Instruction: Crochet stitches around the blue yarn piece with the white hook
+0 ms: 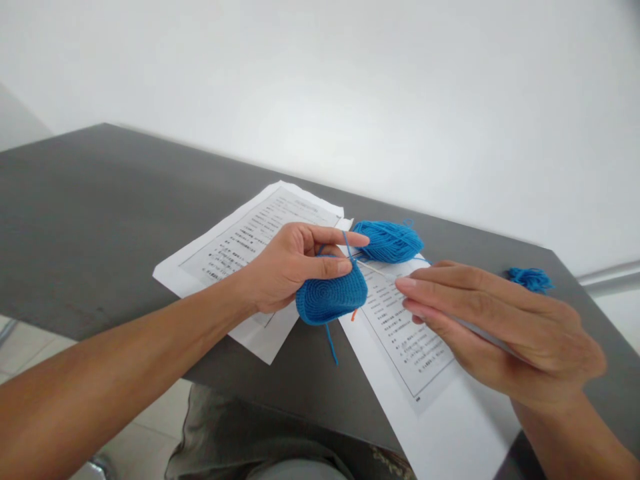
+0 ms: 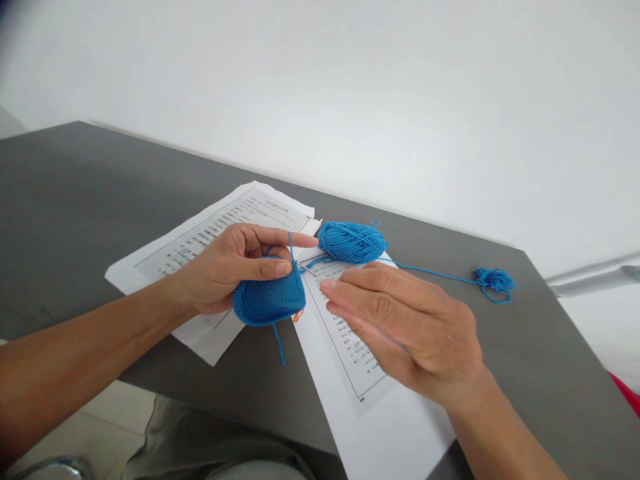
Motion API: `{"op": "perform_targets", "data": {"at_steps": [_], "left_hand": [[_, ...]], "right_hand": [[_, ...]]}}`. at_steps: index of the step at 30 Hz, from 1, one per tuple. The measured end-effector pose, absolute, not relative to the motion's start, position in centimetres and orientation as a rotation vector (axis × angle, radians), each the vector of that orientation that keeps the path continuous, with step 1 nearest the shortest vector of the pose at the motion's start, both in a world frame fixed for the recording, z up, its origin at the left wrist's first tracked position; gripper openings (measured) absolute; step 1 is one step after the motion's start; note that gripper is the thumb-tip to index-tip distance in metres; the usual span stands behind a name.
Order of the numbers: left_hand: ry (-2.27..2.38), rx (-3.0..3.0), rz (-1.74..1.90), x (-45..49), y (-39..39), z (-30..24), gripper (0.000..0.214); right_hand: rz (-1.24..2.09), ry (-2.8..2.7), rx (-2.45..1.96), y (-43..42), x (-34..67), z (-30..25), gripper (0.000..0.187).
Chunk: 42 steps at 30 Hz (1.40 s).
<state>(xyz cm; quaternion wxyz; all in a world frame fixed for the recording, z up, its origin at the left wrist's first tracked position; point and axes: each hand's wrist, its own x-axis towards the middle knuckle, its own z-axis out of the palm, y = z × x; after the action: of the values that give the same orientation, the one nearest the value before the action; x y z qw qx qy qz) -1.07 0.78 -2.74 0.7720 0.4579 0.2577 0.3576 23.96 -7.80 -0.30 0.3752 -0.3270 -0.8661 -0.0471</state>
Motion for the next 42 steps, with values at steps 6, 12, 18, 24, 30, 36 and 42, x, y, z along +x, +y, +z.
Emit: {"op": "perform_targets", "data": {"at_steps": [6, 12, 18, 24, 30, 36, 42], "left_hand": [[0.617, 1.039, 0.714, -1.3, 0.9, -2.6, 0.035], [0.620, 1.078, 0.685, -1.5, 0.7, -2.4, 0.033], [0.589, 1.063, 0.679, -1.5, 0.7, -2.3, 0.029], [0.607, 1.012, 0.629, -1.5, 0.9, -2.5, 0.029], [0.610, 1.077, 0.604, -1.6, 1.1, -2.6, 0.022], [0.561, 1.141, 0.607, -1.6, 1.0, -2.5, 0.017], [0.550, 1.164, 0.667, -1.4, 0.8, -2.8, 0.012]], "right_hand": [[-0.210, -2.317, -0.799, -7.9, 24.3, 0.2, 0.027], [0.087, -2.136, -0.833, -7.7, 24.0, 0.1, 0.049], [0.197, -2.056, -0.857, -7.4, 23.9, 0.2, 0.049], [-0.061, -2.247, -0.831, -7.7, 24.6, 0.2, 0.045], [0.107, -2.178, -0.848, -7.7, 24.3, 0.6, 0.042], [0.615, -1.830, -0.886, -7.3, 24.0, 0.1, 0.029], [1.053, -1.378, -0.921, -6.8, 22.9, -0.8, 0.008]]}}
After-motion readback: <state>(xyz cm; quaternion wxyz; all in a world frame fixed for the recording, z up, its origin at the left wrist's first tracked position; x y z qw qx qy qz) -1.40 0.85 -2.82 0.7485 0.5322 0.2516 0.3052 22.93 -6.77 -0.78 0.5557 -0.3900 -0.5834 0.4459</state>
